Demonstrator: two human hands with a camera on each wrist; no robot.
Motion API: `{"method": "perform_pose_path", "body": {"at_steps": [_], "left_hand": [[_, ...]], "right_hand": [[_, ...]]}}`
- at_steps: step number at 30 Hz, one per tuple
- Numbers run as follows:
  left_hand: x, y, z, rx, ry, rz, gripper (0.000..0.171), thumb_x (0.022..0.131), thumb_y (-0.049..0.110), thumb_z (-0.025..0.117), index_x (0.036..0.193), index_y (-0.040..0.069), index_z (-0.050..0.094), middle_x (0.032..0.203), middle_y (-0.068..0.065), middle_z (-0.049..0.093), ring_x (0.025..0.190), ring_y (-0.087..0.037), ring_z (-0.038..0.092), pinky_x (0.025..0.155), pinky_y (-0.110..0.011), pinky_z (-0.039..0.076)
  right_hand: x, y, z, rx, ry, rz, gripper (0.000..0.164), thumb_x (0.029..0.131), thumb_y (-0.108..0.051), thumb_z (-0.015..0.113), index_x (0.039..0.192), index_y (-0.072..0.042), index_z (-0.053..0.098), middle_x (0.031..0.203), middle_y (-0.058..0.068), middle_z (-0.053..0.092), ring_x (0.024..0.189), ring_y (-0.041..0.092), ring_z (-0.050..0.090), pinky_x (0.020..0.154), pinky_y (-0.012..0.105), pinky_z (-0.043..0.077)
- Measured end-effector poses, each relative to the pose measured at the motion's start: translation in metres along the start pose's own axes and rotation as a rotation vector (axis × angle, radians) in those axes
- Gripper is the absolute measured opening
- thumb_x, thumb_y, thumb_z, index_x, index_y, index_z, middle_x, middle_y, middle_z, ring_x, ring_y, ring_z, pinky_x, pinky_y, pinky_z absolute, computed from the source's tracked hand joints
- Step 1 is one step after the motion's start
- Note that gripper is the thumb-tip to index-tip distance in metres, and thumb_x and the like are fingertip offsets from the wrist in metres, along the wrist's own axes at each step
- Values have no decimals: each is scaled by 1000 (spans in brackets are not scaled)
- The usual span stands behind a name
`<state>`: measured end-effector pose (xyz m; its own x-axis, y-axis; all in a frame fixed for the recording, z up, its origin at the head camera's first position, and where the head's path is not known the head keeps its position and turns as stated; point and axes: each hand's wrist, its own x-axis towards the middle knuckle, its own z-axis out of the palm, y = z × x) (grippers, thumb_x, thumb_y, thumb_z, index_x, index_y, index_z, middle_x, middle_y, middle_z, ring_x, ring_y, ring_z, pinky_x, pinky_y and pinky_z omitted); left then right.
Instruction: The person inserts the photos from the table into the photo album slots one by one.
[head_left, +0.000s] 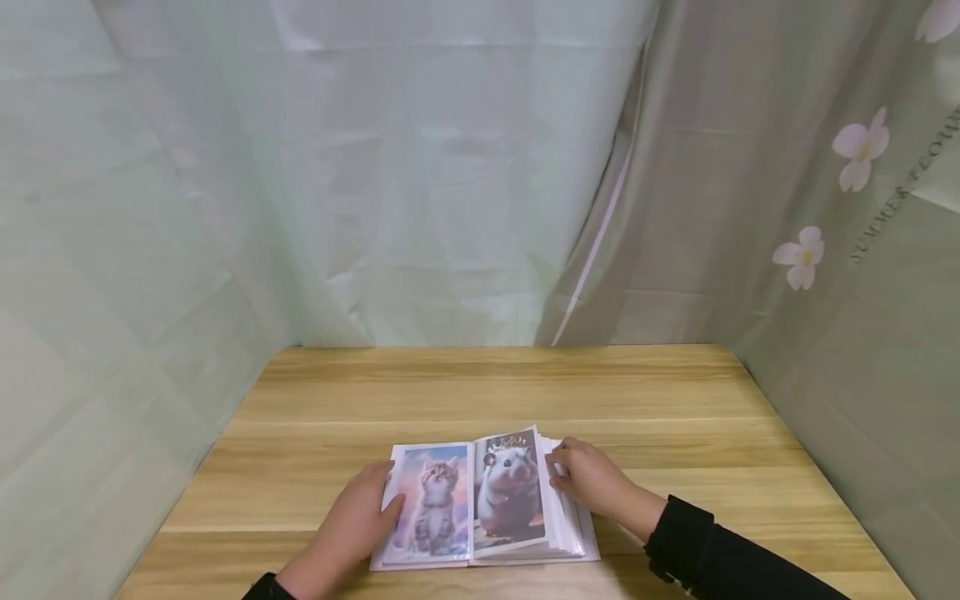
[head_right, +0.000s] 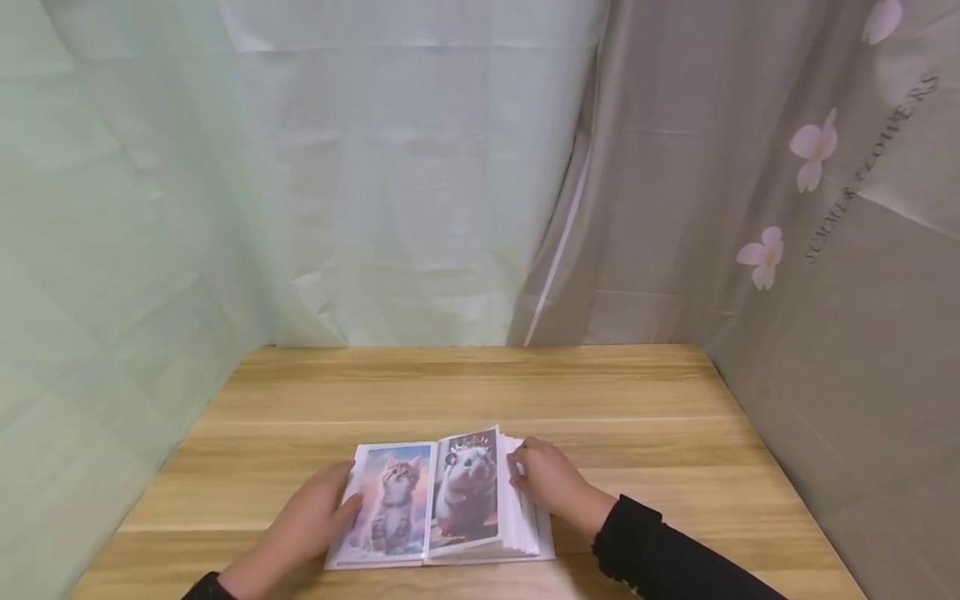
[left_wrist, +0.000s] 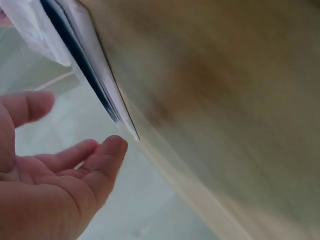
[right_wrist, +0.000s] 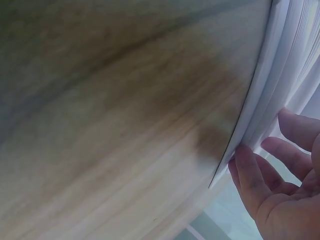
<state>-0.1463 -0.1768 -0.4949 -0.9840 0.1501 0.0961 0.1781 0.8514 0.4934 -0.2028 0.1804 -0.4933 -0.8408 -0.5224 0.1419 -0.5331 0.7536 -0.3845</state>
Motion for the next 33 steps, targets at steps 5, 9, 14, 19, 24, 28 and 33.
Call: {"method": "perform_pose_path", "body": {"at_steps": [5, 9, 14, 19, 24, 28, 33], "left_hand": [[2, 2, -9, -85, -86, -125, 53, 92, 13, 68, 132, -18, 51, 127, -37, 55, 122, -51, 53, 102, -61, 43], [3, 4, -14, -178, -173, -198, 52, 92, 10, 66, 131, -21, 49, 126, -38, 55, 121, -51, 53, 101, -62, 44], [8, 5, -16, -353, -182, -237, 43, 89, 0, 61, 124, -24, 50, 113, -27, 63, 110, -38, 62, 95, -53, 51], [9, -3, -13, -525, -180, -335, 44, 91, -2, 54, 127, -27, 45, 116, -29, 61, 108, -36, 61, 91, -47, 54], [10, -15, -12, -729, -183, -456, 35, 98, -4, 50, 125, -26, 48, 113, -24, 64, 99, -24, 63, 84, -36, 56], [13, -18, -20, -757, -189, -434, 33, 98, -1, 53, 123, -23, 53, 108, -19, 65, 96, -20, 62, 83, -34, 55], [16, -11, -32, -784, -237, -294, 49, 99, 7, 58, 131, -25, 42, 119, -28, 62, 110, -30, 62, 92, -41, 55]], "right_hand": [[1, 1, 1, -2, -12, 11, 27, 85, -10, 79, 111, 0, 74, 95, 6, 64, 75, 11, 54, 62, 26, 49], [2, 2, 3, -3, -14, 19, 28, 85, -11, 79, 111, -1, 74, 95, 5, 64, 73, 10, 52, 61, 25, 48], [2, 2, 3, -9, -9, 25, 27, 85, -11, 80, 110, -2, 74, 93, 3, 63, 72, 9, 50, 60, 25, 46], [1, 1, 1, -12, -7, 22, 26, 85, -10, 79, 109, -1, 74, 92, 4, 63, 71, 9, 50, 60, 25, 47], [1, -2, -1, -20, -8, 15, 24, 84, -8, 79, 107, -1, 74, 91, 6, 63, 73, 11, 52, 62, 28, 49], [1, -2, -1, -25, -10, 17, 23, 84, -7, 79, 106, -1, 74, 91, 6, 63, 74, 12, 53, 64, 29, 50], [2, -1, -1, -14, -2, 12, 23, 85, -7, 79, 107, -1, 74, 92, 7, 64, 75, 13, 55, 64, 29, 51]]}}
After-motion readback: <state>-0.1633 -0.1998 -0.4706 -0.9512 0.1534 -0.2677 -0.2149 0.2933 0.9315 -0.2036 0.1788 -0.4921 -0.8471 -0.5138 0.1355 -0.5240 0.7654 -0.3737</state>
